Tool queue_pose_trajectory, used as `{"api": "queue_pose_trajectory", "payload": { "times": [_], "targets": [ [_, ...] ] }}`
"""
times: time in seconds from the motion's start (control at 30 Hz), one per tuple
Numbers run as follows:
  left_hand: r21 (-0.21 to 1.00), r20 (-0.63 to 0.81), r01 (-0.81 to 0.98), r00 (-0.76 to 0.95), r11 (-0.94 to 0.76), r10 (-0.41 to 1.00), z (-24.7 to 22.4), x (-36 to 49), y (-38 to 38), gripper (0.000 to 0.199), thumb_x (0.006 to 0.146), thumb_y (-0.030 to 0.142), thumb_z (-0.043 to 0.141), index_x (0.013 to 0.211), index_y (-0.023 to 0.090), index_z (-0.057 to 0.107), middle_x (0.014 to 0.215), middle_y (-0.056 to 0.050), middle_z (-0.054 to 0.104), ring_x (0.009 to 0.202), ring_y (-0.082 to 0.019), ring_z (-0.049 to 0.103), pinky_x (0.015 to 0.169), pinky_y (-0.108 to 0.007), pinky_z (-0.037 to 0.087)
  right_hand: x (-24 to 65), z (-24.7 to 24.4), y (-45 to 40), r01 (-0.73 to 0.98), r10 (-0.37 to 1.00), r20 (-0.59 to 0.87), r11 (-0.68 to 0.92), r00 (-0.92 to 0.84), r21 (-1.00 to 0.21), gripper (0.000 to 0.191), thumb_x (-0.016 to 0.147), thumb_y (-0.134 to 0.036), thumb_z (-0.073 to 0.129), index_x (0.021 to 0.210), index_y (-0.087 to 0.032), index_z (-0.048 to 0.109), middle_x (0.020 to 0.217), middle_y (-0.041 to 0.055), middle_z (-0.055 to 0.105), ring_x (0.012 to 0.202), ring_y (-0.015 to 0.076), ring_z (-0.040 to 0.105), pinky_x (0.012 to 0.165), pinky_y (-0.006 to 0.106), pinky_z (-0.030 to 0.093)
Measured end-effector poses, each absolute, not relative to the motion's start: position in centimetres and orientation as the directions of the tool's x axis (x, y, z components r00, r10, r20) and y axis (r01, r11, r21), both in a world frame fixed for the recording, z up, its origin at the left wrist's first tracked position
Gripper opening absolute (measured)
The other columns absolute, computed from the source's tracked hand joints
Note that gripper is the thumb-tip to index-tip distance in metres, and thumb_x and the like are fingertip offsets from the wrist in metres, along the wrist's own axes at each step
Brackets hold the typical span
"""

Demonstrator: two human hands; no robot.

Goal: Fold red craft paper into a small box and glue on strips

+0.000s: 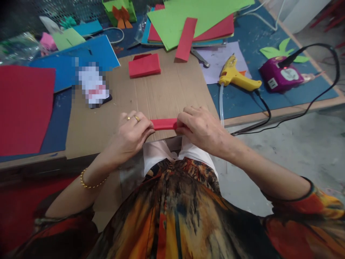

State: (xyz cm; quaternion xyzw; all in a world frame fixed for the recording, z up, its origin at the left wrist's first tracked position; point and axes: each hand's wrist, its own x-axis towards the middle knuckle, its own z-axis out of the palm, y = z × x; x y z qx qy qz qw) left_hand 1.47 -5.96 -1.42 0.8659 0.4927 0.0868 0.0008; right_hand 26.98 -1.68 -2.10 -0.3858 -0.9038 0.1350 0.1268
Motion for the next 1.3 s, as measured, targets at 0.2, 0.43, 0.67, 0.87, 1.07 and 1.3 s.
{"api": "queue_pose_trajectory", "payload": {
  "times": [0.2,0.43,0.67,0.87,1.07,1.3],
  "targets": [
    [-0.138,0.235,0.835,0.551,-0.533,0.801,-1.9,0.9,-6.5,0.039,0.111,0.015,0.036,0.094,0.019,0.071,0.096,-0.013,0.072,0.088,-0.027,0.059,0.079,-0.043,0.042,26.2,-2.1,-2.0,0.671,0.675,0.226,0.734,-0.703,-0.103,0.033,0.109,-0.030,0.048,0.090,-0.022,0.074,0.087,0.0087,0.066,0.083,0.0231,0.051,0.077,0.039,0.028],
    [0.011,0.271,0.853,0.500,-0.522,0.823,-2.6,1.0,-7.0,0.033,0.112,0.026,0.043,0.100,0.020,0.073,0.095,-0.011,0.070,0.090,-0.027,0.059,0.081,-0.042,0.043,26.9,-3.0,-2.4,0.650,0.678,0.251,0.735,-0.691,-0.195,0.034,0.110,-0.028,0.047,0.091,-0.022,0.075,0.091,0.0096,0.072,0.086,0.0236,0.057,0.077,0.038,0.035],
    [0.312,0.257,0.886,0.270,-0.344,0.928,-2.9,1.3,-6.2,0.023,0.108,0.030,0.056,0.089,0.022,0.067,0.094,-0.006,0.070,0.095,-0.025,0.058,0.085,-0.042,0.041,26.5,-2.2,-1.1,0.693,0.777,0.129,0.614,-0.617,-0.378,0.026,0.103,-0.029,0.053,0.090,-0.020,0.074,0.087,0.0081,0.073,0.083,0.0231,0.063,0.075,0.037,0.033],
    [0.399,0.126,0.884,0.210,-0.244,0.970,-2.4,1.6,-5.4,0.022,0.104,0.028,0.057,0.083,0.022,0.062,0.089,-0.005,0.067,0.095,-0.026,0.055,0.086,-0.044,0.039,25.9,-1.2,-0.3,0.752,0.830,-0.010,0.501,-0.558,-0.428,0.019,0.094,-0.025,0.060,0.084,-0.020,0.075,0.081,0.0059,0.072,0.075,0.0203,0.064,0.074,0.035,0.039],
    [0.369,0.049,0.903,0.218,-0.220,0.975,-1.8,1.9,-4.6,0.020,0.099,0.025,0.060,0.079,0.022,0.057,0.086,-0.005,0.064,0.094,-0.026,0.055,0.086,-0.043,0.040,25.4,-0.3,0.1,0.777,0.839,-0.089,0.451,-0.537,-0.439,0.018,0.089,-0.019,0.061,0.085,-0.021,0.078,0.082,0.0042,0.078,0.071,0.0180,0.067,0.066,0.031,0.042],
    [0.336,-0.001,0.918,0.222,-0.209,0.975,-1.4,2.0,-4.0,0.023,0.098,0.025,0.061,0.076,0.022,0.055,0.081,-0.004,0.061,0.092,-0.025,0.055,0.088,-0.044,0.042,25.1,0.2,0.5,0.802,0.848,-0.151,0.401,-0.507,-0.443,0.017,0.090,-0.021,0.063,0.088,-0.022,0.080,0.081,0.0033,0.078,0.071,0.0187,0.067,0.064,0.031,0.042]
  ]
}}
